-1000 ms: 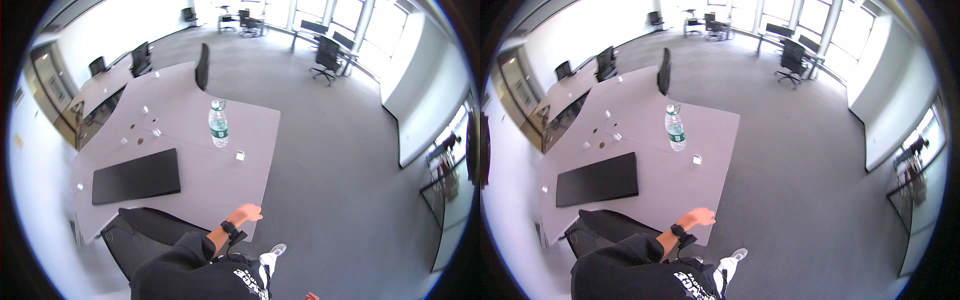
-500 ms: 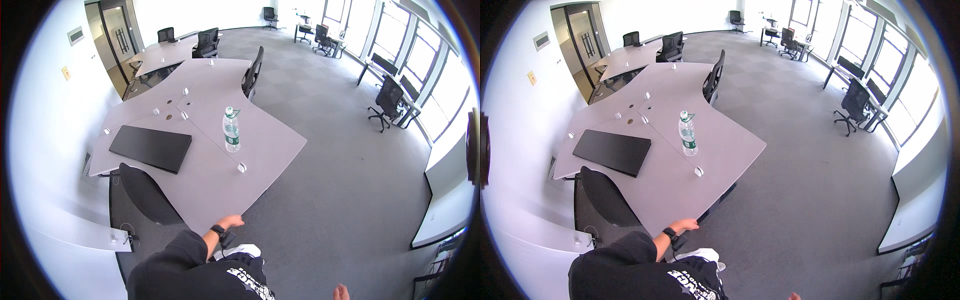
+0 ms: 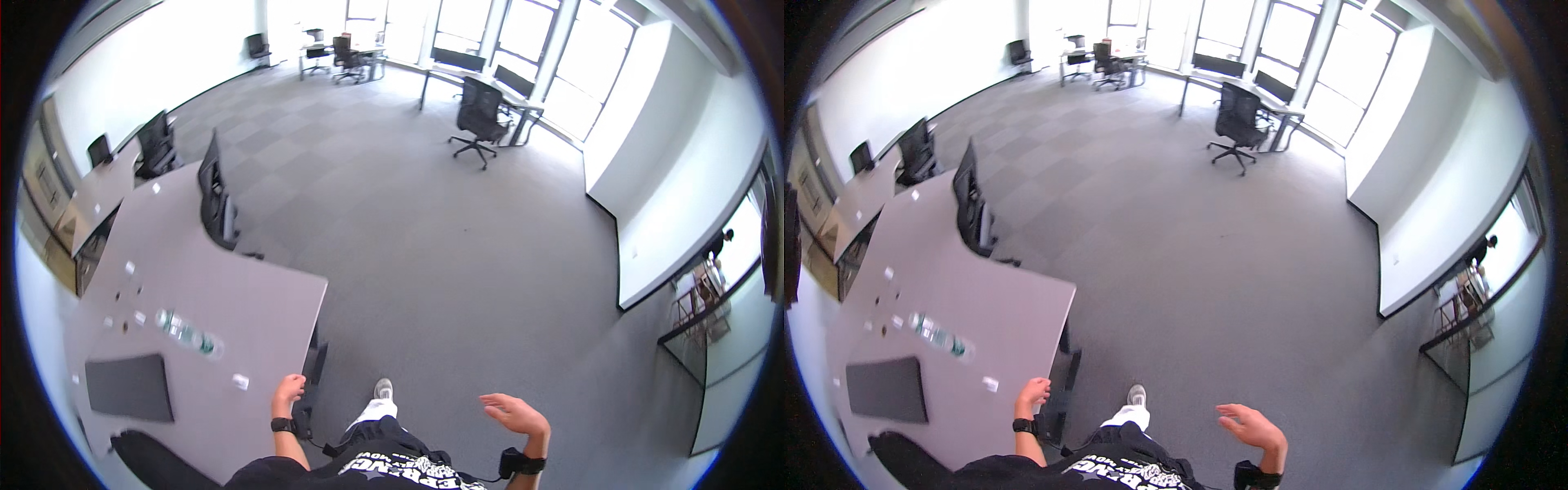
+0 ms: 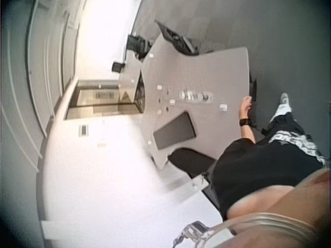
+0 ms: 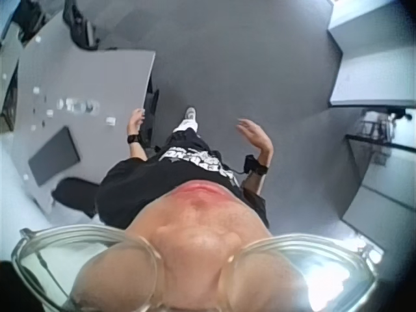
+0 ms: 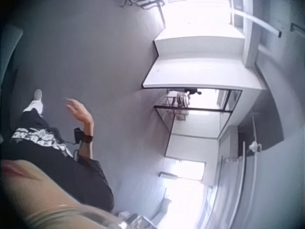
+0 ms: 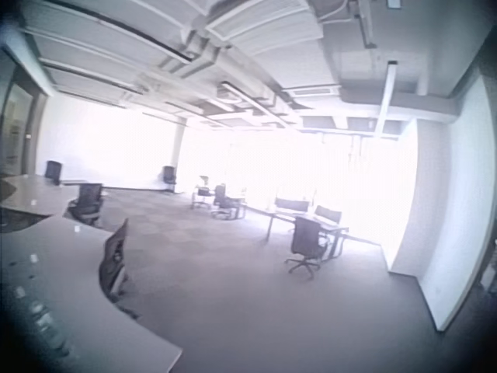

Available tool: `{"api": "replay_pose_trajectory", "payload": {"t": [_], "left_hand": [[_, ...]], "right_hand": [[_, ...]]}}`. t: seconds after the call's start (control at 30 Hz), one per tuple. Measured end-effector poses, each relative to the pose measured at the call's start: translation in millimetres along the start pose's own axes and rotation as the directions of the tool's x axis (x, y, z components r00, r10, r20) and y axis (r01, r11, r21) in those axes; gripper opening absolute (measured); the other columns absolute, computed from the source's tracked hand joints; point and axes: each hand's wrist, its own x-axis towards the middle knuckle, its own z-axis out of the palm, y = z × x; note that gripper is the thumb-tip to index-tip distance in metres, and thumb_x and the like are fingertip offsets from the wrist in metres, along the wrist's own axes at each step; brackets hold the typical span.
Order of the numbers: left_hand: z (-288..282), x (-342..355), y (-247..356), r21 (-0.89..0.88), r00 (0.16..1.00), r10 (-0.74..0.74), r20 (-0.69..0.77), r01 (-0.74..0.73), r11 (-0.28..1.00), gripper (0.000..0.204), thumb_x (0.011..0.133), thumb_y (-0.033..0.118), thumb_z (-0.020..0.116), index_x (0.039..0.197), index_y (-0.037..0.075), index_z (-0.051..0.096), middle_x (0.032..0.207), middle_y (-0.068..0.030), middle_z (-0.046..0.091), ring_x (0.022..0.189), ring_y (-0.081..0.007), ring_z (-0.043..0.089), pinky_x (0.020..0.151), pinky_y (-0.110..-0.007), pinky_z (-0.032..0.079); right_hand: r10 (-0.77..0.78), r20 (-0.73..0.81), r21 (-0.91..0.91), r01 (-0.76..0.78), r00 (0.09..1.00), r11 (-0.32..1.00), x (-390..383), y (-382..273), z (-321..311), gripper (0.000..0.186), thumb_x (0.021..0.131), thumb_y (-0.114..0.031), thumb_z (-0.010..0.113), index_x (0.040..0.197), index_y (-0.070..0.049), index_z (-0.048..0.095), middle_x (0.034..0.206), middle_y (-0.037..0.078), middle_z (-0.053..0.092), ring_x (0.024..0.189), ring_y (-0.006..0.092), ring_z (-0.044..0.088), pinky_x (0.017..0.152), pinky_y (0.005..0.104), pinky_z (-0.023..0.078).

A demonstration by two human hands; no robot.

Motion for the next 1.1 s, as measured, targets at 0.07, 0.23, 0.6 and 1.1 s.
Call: {"api": "replay_pose_trajectory", "payload": {"t": [0.07,0.23,0.6,1.1], "left_hand": [[22,44,73,-0.09,0.985,0.153,0.075,-0.147,0.985,0.031,0.088,0.028,0.056,0.11,0.007,0.058,0.083,-0.0021,0.059,0.073,-0.0138,0.056,0.061,-0.032,0.048],[89,63,299,0.2,0.805,0.588,0.078,-0.59,0.782,0.033,0.09,0.026,0.053,0.113,0.002,0.059,0.104,-0.0103,0.065,0.099,-0.0192,0.059,0.087,-0.032,0.046],[144,105,563,-0.06,0.743,0.561,0.364,-0.582,0.811,0.032,0.094,0.023,0.049,0.118,0.003,0.057,0.114,-0.0094,0.061,0.106,-0.0181,0.057,0.089,-0.032,0.045],[1,279,685,-0.355,0.87,0.327,-0.37,-0.457,0.815,0.026,0.095,0.022,0.047,0.111,0.005,0.058,0.103,-0.0064,0.064,0.09,-0.0146,0.061,0.075,-0.028,0.048]], "right_hand": [[0.156,-0.056,0.116,-0.148,0.986,0.982,18,2,-37,0.037,0.094,-0.025,0.053,0.124,-0.004,0.054,0.121,0.013,0.058,0.11,0.0237,0.057,0.092,0.0332,0.046],[0.224,-0.214,0.265,-0.165,0.951,0.95,78,18,-104,0.036,0.093,-0.024,0.053,0.123,-0.004,0.054,0.115,0.013,0.062,0.108,0.0213,0.058,0.091,0.0321,0.046],[0.232,-0.117,0.282,-0.191,0.966,0.94,301,50,-246,0.035,0.093,-0.025,0.053,0.121,-0.005,0.056,0.112,0.012,0.063,0.104,0.0207,0.06,0.089,0.0321,0.046],[-0.359,0.16,-0.027,0.367,0.92,0.93,733,-136,-475,0.037,0.095,-0.026,0.051,0.123,-0.003,0.053,0.118,0.016,0.059,0.106,0.0263,0.057,0.09,0.037,0.047]]}}
